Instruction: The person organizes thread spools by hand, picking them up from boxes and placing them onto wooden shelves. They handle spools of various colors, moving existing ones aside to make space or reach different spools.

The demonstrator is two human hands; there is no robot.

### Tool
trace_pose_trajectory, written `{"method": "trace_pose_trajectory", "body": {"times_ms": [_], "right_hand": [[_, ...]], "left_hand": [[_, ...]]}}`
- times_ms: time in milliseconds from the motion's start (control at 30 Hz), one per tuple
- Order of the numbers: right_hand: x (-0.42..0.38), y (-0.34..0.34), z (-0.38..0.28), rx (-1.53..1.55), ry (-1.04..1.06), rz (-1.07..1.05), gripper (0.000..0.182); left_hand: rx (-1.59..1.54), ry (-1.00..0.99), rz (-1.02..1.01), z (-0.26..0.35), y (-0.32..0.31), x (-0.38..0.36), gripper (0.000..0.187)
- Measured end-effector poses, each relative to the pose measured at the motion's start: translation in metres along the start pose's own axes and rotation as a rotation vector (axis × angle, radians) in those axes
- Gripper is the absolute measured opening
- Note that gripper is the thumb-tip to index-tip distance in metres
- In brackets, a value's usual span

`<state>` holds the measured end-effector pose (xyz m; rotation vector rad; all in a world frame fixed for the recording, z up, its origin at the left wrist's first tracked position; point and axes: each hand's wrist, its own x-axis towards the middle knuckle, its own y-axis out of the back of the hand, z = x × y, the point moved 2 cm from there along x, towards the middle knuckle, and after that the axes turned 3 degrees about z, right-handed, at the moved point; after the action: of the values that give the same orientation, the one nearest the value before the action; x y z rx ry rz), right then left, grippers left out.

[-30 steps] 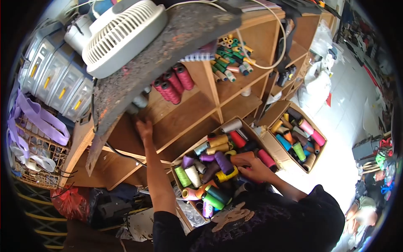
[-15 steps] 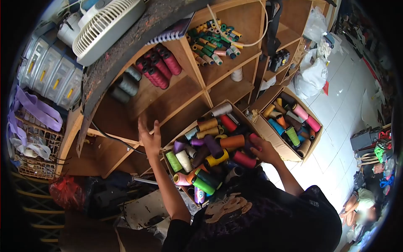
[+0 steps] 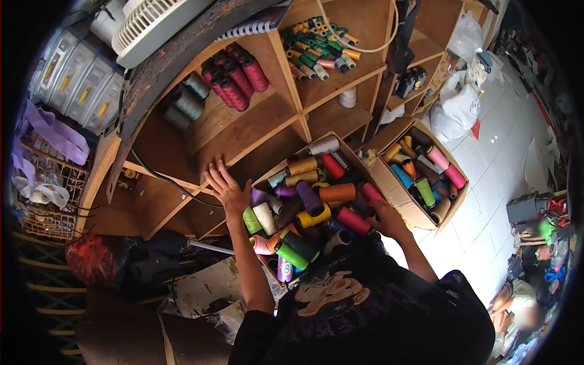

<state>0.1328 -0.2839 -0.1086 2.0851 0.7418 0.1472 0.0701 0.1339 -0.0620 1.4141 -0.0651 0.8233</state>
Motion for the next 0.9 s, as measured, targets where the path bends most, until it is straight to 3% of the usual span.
{"method": "trace_pose_trajectory", "body": {"times_ms": [300, 533, 733, 800, 900], "right_hand": [[-0.022, -0.004, 0.025, -0.072, -0.042, 0.07, 0.052], [-0.039, -0.005, 0.034, -0.052, -0.099, 0.051, 0.055], [-0.051, -0.01, 0.055, -0.121, -0.107, 0.0, 0.055], [-0.053, -0.007, 0.056, -0.13, -0.109, -0.028, 0.056], [-0.051, -0.009, 0.059, -0.141, -0.085, -0.055, 0.055]], "left_hand": [[0.118, -0.084, -0.01, -0.008, -0.021, 0.001, 0.12], [0.206, 0.068, -0.176, -0.027, -0.046, 0.008, 0.13], [0.237, 0.101, -0.188, -0.042, -0.07, 0.01, 0.14], [0.24, 0.045, -0.096, -0.041, -0.066, 0.004, 0.139], [0.269, 0.067, -0.141, -0.028, -0.052, 0.006, 0.138]]}}
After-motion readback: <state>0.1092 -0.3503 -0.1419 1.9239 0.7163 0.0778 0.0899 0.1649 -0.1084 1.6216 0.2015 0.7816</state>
